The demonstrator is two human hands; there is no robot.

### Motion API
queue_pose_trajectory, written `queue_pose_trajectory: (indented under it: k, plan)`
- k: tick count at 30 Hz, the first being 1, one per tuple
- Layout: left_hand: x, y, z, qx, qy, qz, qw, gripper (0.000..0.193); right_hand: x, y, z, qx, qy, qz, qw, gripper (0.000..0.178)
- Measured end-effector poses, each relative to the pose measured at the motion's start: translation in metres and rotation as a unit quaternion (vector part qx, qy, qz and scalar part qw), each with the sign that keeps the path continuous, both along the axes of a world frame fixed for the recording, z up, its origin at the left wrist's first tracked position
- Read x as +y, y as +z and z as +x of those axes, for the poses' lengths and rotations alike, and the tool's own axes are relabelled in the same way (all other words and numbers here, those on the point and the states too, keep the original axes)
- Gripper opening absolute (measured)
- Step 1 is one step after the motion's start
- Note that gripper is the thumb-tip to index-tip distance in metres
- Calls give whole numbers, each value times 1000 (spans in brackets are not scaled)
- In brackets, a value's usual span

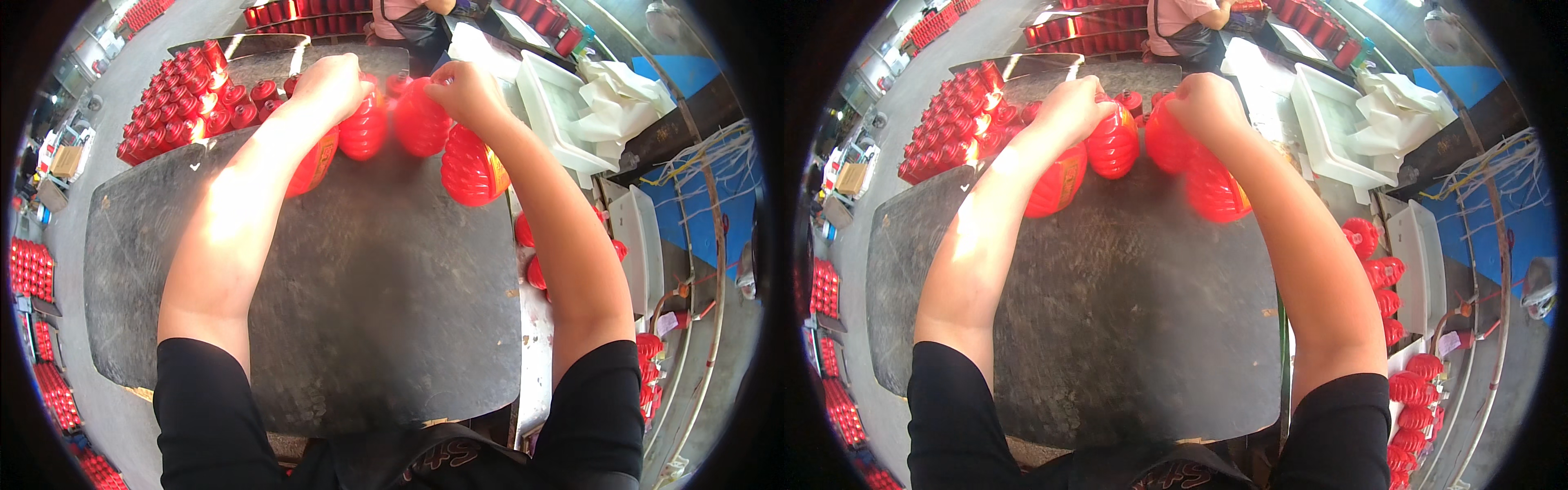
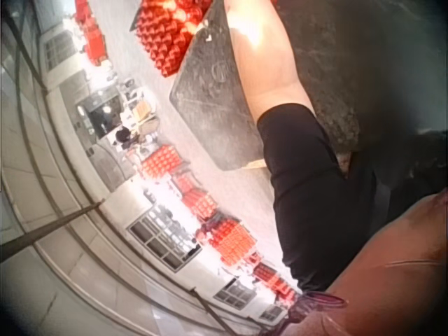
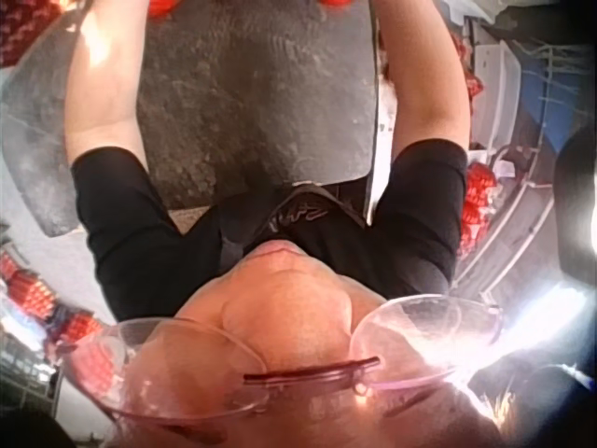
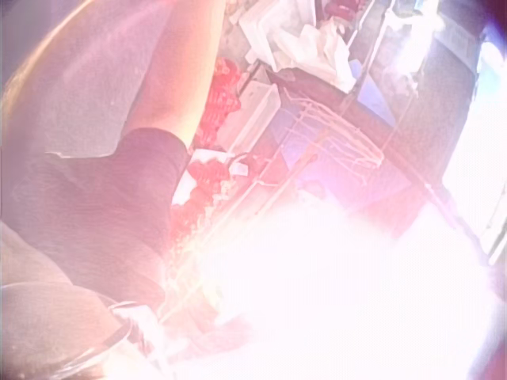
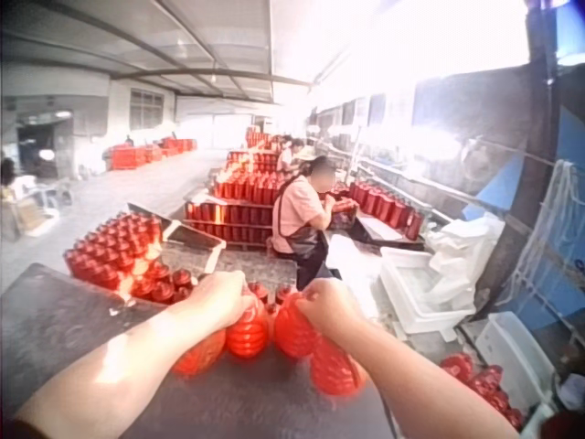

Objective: The person applies gold labels to red plastic bottles by hand, then arranges the labeled bottles on a table. The person also moves a green tray and a large black board during the process.

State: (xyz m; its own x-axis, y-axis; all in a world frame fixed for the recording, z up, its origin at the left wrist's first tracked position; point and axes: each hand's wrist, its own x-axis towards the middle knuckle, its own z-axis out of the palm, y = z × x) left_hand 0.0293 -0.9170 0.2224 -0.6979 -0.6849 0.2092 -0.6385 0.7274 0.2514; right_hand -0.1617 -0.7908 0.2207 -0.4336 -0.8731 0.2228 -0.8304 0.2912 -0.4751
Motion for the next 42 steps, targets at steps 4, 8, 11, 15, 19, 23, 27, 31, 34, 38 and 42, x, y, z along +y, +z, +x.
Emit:
queue_pose_trajectory:
  k: [4, 8, 11, 15, 19, 23, 27, 31, 34, 38, 42]
  plan:
    - [-5, 4, 0, -19, 6, 13, 1000, 47, -11, 3, 5, -38, 14, 33, 999, 39]
    - [-12, 2, 8, 65, 19, 54, 996, 53, 3, 6, -5, -138, 7, -61, 988, 43]
    - [-29, -1, 21, 196, 64, 133, 969, 55, 13, 8, -32, -206, -22, -109, 972, 38]
    - [-56, -21, 28, 317, 141, -59, 936, 40, 10, -15, -56, -292, -33, -126, 948, 27]
    - [-76, -48, 32, 429, 162, 20, 888, 35, 29, -25, -54, -76, -18, -148, 986, 36]
    - [-79, -67, 34, 542, 74, 207, 811, 33, 65, -20, -35, 167, -89, -1, 982, 42]
    - [-72, -83, 57, 439, 71, 155, 882, 41, 70, -6, -40, 164, -85, 43, 982, 38]
    - [-69, -82, 78, 333, 42, 206, 919, 45, 59, 1, -57, 156, -46, 25, 986, 35]
    - [-53, -65, 76, 234, 92, 67, 966, 47, 47, 1, -65, 157, -12, 20, 987, 33]
    - [-22, -36, 46, 281, -66, -293, 911, 54, 28, -3, -73, 160, 1, 41, 986, 32]
    - [-1, -36, 3, 282, -44, -88, 954, 56, 16, -4, -81, 147, 3, 60, 987, 31]
